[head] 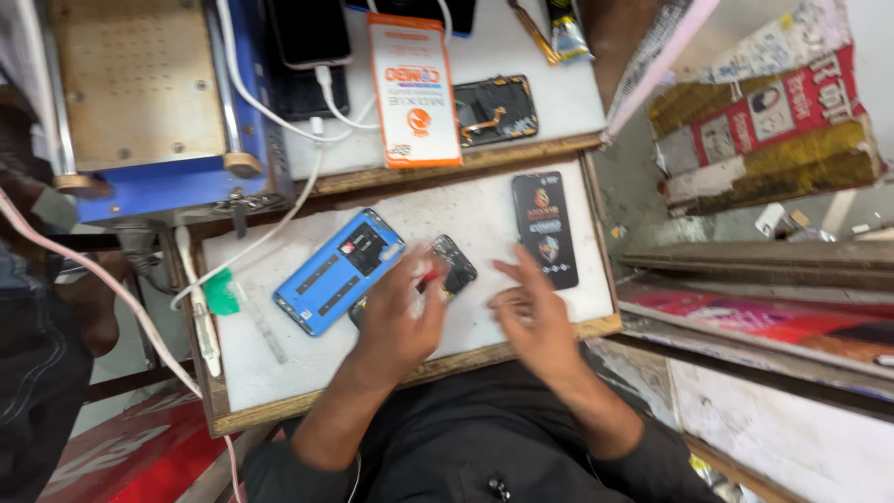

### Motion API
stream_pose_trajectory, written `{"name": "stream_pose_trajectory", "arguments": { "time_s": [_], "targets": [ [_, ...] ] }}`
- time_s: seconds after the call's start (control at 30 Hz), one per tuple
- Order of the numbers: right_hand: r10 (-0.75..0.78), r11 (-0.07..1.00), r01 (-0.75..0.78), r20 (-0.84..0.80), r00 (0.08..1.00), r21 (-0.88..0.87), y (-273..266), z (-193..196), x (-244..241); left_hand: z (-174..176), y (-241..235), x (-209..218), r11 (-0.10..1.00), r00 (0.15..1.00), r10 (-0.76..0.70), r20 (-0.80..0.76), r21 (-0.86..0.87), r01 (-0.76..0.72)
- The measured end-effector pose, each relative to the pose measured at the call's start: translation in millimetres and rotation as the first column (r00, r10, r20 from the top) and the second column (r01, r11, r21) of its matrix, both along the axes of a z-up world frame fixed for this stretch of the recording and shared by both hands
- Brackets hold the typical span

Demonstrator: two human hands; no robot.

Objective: The person uses a red-handled screwdriver to remove screws from a disassembled smartphone on a workbench. They handle the phone's back cover and internal components, then briefly inspect a separate phone with a branded back cover before returning to the repair.

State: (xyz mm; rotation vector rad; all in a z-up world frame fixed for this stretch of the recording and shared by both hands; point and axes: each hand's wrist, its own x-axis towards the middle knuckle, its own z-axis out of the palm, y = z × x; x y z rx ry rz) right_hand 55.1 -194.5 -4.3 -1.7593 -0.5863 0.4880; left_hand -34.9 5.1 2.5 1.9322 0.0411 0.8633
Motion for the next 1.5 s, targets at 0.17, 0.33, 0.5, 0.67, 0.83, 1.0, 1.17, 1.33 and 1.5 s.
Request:
{"name": "stream_pose_trajectory", "arguments": {
  "time_s": [0.17,0.33,0.5,0.67,0.83,1.0,1.17,1.33,1.5],
  "targets": [
    [-0.435,0.9,0.396,0.301,0.849,0.183,-65,-7,55,-9,59,-110,0.903,0.886,0.369,-0.281,-0.118,-0.414],
    [-0.613,0.777,0.582,0.077,0.786,0.242,-96,-13,93,-1,90,-166,0.699,0.669,0.588,-0.454,-0.131,-0.703],
    [-0.467,0.884,0.384,0.489,0.737,0.266,-57,-14,61,-1,90,-148,0.788,0.61,0.614,-0.501,0.346,-0.51],
    [0.124,0.976,-0.195,0.502,0.856,0.091,9,-8,-20,-10,82,-131,0.859,0.754,0.469,-0.459,0.041,-0.51],
    [0.406,0.9,-0.426,0.546,0.733,-0.097,56,-3,-50,-22,87,-121,0.902,0.925,0.306,-0.226,-0.242,-0.357],
    [0.464,0.885,-0.302,0.615,0.638,-0.355,72,6,-62,-34,92,-114,0.897,0.901,0.384,-0.203,-0.151,-0.417],
    [0.535,0.834,-0.264,0.588,0.607,-0.485,77,3,-67,-44,90,-111,0.899,0.903,0.384,-0.195,-0.143,-0.413],
    [0.479,0.858,-0.186,0.615,0.627,-0.479,77,1,-74,-49,89,-109,0.898,0.896,0.379,-0.23,-0.144,-0.417],
    [0.437,0.854,-0.109,0.587,0.681,-0.509,77,-2,-72,-50,89,-107,0.909,0.903,0.371,-0.216,-0.116,-0.401]
  ]
}}
